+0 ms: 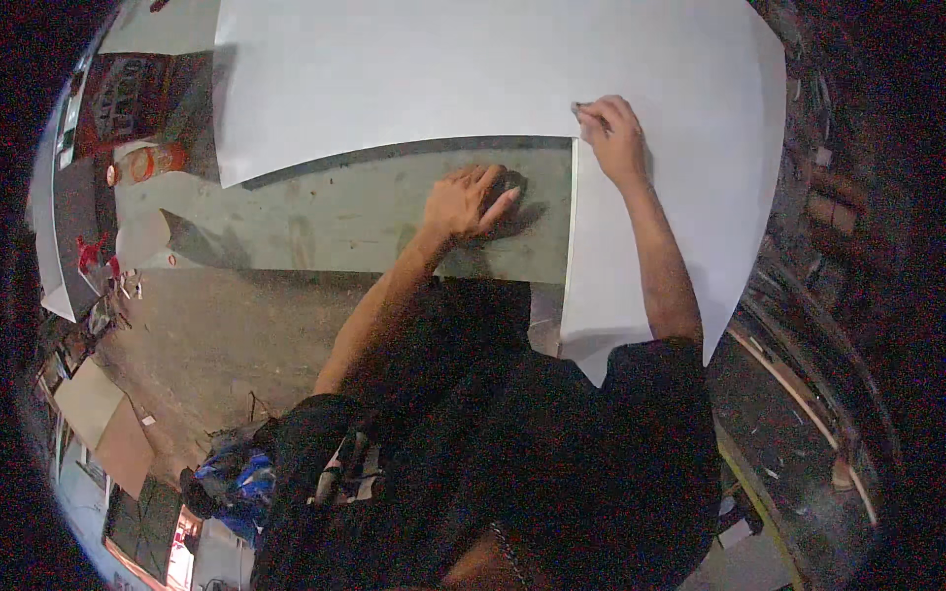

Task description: The person applies a white sheet of laminate or veneer to a wooden board, pressing it down by hand and using a small block to smooth the edges.

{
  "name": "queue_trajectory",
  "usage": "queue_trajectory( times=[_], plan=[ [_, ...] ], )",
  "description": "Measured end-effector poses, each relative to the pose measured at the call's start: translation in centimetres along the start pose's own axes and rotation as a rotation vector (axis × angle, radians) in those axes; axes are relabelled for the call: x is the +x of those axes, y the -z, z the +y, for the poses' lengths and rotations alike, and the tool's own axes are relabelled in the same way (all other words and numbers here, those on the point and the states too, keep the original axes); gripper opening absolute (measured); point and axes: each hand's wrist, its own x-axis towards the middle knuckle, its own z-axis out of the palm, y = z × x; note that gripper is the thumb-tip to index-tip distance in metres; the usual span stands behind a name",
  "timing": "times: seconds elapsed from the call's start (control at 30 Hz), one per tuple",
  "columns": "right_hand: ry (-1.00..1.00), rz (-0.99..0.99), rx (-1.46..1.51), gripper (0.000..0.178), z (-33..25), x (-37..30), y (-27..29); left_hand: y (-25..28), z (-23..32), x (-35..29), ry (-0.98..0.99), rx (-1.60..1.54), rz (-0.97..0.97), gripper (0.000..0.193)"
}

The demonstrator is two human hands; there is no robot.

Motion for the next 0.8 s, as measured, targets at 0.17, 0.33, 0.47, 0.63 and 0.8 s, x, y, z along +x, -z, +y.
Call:
queue_trajectory(
  times=[0.17, 0.33, 0.47, 0.63, 0.8],
  plan=[
    [0.308, -0.113, -0.137, 0.006, -1.2, -1.9, -1.5, 1.0, 0.2, 0.1, 0.064, 0.001, -0.106, 0.05],
    [0.198, -0.022, 0.006, 0.005, -1.6, -2.8, -0.8, -0.5, -0.4, -0.3, -0.022, 0.034, 0.071, 0.05],
    [0.134, 0.15, 0.013, 0.007, -2.4, -1.1, 1.6, -0.7, -0.6, -0.3, -0.026, 0.086, 0.096, 0.05],
    [0.027, -0.008, 0.045, 0.013, -2.0, -1.6, 0.7, -0.8, -0.4, 0.1, -0.049, 0.055, 0.111, 0.048],
    [0.021, 0.106, 0.06, 0.009, -1.3, -5.6, -1.9, -0.6, -0.4, -0.1, -0.047, 0.071, 0.11, 0.047]
  ],
)
